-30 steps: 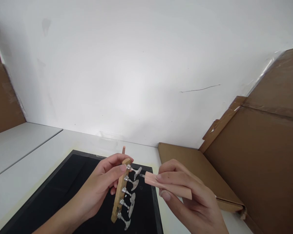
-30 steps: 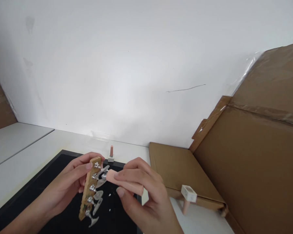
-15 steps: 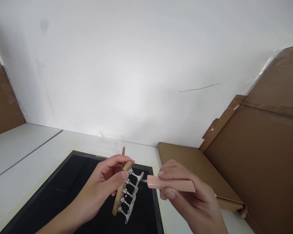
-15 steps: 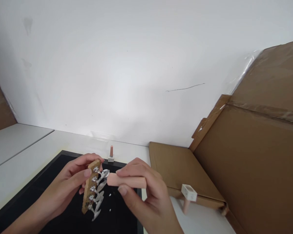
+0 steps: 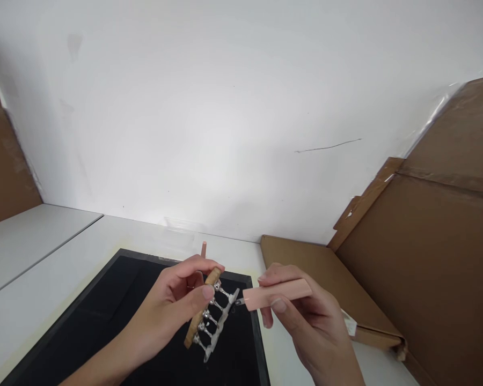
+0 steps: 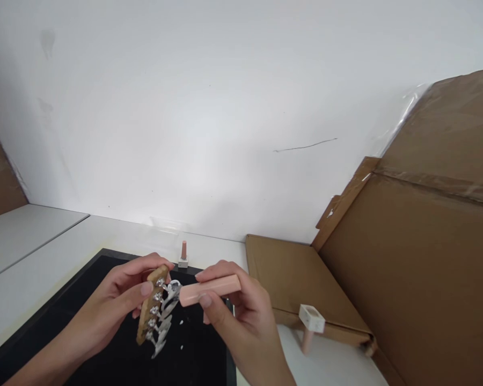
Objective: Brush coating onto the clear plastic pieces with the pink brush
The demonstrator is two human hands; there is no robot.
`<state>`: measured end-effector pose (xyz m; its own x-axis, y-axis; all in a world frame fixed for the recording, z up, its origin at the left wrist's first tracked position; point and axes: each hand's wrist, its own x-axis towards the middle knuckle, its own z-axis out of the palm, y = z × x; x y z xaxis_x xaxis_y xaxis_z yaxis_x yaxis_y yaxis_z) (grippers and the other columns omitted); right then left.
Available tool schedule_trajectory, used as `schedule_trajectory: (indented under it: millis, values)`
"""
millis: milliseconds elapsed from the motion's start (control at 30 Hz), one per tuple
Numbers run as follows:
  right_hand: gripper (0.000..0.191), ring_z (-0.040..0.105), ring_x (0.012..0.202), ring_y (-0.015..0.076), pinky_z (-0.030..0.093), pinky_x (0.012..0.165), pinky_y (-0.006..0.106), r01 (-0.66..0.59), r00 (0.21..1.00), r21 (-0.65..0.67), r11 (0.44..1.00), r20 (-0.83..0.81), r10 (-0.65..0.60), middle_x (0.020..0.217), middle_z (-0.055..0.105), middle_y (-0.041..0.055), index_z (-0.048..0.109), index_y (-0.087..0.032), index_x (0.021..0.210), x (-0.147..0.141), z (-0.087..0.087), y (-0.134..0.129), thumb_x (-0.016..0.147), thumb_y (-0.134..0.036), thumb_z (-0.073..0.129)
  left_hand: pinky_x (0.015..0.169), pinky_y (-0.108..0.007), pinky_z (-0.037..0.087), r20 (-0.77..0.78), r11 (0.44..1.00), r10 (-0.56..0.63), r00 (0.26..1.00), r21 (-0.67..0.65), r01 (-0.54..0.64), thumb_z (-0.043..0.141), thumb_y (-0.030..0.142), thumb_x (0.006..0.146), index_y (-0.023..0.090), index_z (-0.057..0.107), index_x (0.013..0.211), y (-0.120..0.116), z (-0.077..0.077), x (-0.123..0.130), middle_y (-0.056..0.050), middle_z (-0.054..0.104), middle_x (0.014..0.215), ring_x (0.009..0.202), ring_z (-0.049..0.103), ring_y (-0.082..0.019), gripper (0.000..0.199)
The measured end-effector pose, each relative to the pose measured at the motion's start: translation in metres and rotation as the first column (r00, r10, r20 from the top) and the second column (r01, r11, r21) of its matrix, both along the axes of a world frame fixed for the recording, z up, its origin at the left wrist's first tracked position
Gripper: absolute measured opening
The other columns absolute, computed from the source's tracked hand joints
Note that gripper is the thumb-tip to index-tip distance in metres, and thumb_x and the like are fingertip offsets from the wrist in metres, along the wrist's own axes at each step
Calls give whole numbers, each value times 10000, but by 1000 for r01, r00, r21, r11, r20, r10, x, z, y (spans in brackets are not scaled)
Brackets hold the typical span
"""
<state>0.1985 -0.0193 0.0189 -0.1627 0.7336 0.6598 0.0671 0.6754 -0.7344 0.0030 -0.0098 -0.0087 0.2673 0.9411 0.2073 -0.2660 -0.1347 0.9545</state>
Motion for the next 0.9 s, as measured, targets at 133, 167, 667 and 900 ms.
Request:
schedule_trajectory:
  millis: [133,167,667,900]
  values:
    - [180,554,446,82,492,419,209,39,999,22,999,3,-39,760,664,25,718,-225,789,-2,0,-1,871,-368,646,477,-177,312,27,997,-22,999,-74,24,735,459,749,238,741,979,2,0,0,1,562,783,587,415,-89,319]
    - [190,552,445,79,496,421,211,44,999,32,999,-6,-44,777,670,26,716,-223,764,-2,1,-1,873,-362,645,476,-176,314,43,993,-30,999,-112,35,735,465,746,228,734,990,2,0,1,7,554,740,570,409,-86,340]
    - [197,549,492,137,467,455,276,184,975,186,965,93,-204,735,683,51,712,-237,895,-2,2,-7,884,-408,615,453,-174,253,182,934,-95,979,-325,151,768,471,698,176,709,914,4,7,3,58,440,566,486,327,-60,371]
    - [166,530,493,142,457,484,271,172,974,182,968,112,-195,556,577,-8,699,-243,881,-3,6,-6,877,-394,631,458,-172,254,165,931,-96,982,-334,147,769,474,700,177,718,934,1,7,4,65,426,538,485,323,-61,381]
